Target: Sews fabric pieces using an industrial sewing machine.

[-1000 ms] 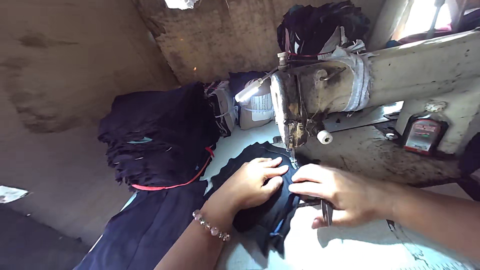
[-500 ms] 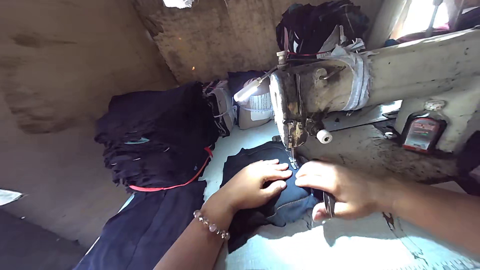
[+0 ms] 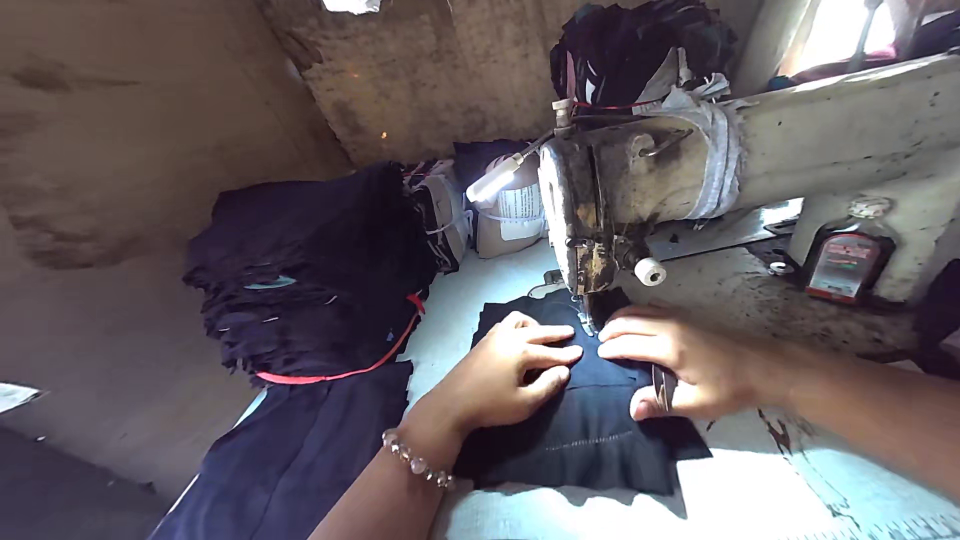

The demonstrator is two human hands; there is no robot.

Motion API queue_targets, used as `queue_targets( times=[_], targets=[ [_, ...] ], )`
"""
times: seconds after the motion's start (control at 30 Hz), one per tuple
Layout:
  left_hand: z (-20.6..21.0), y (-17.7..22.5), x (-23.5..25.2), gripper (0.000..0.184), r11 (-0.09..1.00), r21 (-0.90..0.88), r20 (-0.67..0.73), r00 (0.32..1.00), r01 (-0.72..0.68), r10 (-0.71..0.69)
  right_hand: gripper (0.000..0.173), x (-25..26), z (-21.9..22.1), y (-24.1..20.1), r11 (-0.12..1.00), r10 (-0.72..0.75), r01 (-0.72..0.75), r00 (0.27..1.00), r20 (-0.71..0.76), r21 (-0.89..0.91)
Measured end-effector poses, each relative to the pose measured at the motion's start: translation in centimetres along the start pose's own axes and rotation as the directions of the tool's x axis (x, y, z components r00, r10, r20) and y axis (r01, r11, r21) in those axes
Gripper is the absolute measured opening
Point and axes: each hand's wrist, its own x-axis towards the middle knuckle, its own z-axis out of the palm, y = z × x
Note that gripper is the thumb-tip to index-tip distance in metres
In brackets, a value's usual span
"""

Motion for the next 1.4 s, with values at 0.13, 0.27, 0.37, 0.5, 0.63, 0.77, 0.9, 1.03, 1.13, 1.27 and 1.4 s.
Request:
queue_targets(
  times=[0.13, 0.27, 0.37, 0.5, 0.63, 0.77, 0.9, 1.03, 1.13, 1.27, 1.4],
  targets=[
    [0.2, -0.9, 0.1, 0.033, 0.984, -0.131, -0.026, 0.992, -0.125, 0.123, 0.07, 0.0, -0.1, -0.5, 0.999, -0.044, 0.044, 0.999, 0.002, -0.013],
    [0.3, -0.8, 0.5, 0.037, 0.997, -0.068, -0.017, 0.999, -0.028, 0.027, 0.068, 0.2, 0.2, -1.3, 0.997, -0.078, 0.078, 0.997, -0.002, 0.029],
    [0.3, -0.4, 0.7, 0.041, 0.998, -0.026, -0.001, 0.998, 0.06, -0.06, 0.068, 0.1, 0.2, -0.5, 0.999, -0.012, 0.011, 1.0, -0.01, -0.045],
    [-0.2, 0.4, 1.0, 0.045, 0.991, 0.019, 0.034, 0.99, 0.135, -0.136, 0.066, 0.2, 0.1, 0.1, 0.993, 0.002, -0.007, 0.999, -0.041, -0.117],
    [-0.8, 1.0, 1.5, 0.047, 0.991, 0.011, 0.026, 0.99, 0.136, -0.136, 0.073, 1.6, 0.3, -2.6, 0.999, -0.043, 0.043, 0.999, -0.019, 0.014],
    [-1.6, 1.3, 2.4, 0.046, 0.959, -0.031, 0.118, 0.954, 0.28, -0.275, 0.08, 1.8, 0.8, -3.6, 0.998, -0.005, 0.001, 0.998, 0.068, 0.067],
    [-1.5, 2.1, 2.9, 0.04, 0.937, 0.045, 0.147, 0.926, 0.346, -0.349, 0.077, 0.9, 0.2, -2.7, 0.991, 0.062, -0.069, 0.996, 0.062, 0.112],
    [-1.3, 3.1, 3.4, 0.04, 0.911, 0.159, 0.166, 0.899, 0.381, -0.405, 0.068, 0.2, 0.0, -1.2, 0.991, 0.084, -0.086, 0.996, 0.021, 0.107],
    [-1.0, 3.3, 3.7, 0.042, 0.896, 0.207, 0.167, 0.888, 0.393, -0.428, 0.064, 0.2, -0.4, -0.4, 0.994, 0.1, -0.1, 0.995, 0.004, 0.044],
    [-0.7, 4.0, 4.3, 0.044, 0.875, 0.217, 0.184, 0.863, 0.432, -0.472, 0.06, 0.5, -1.0, 0.8, 0.99, 0.141, -0.14, 0.988, 0.057, -0.017],
    [-0.3, 4.3, 4.7, 0.047, 0.854, 0.174, 0.184, 0.836, 0.49, -0.517, 0.061, 0.5, -1.3, 1.1, 0.99, 0.1, -0.096, 0.995, 0.031, -0.099]
  ],
)
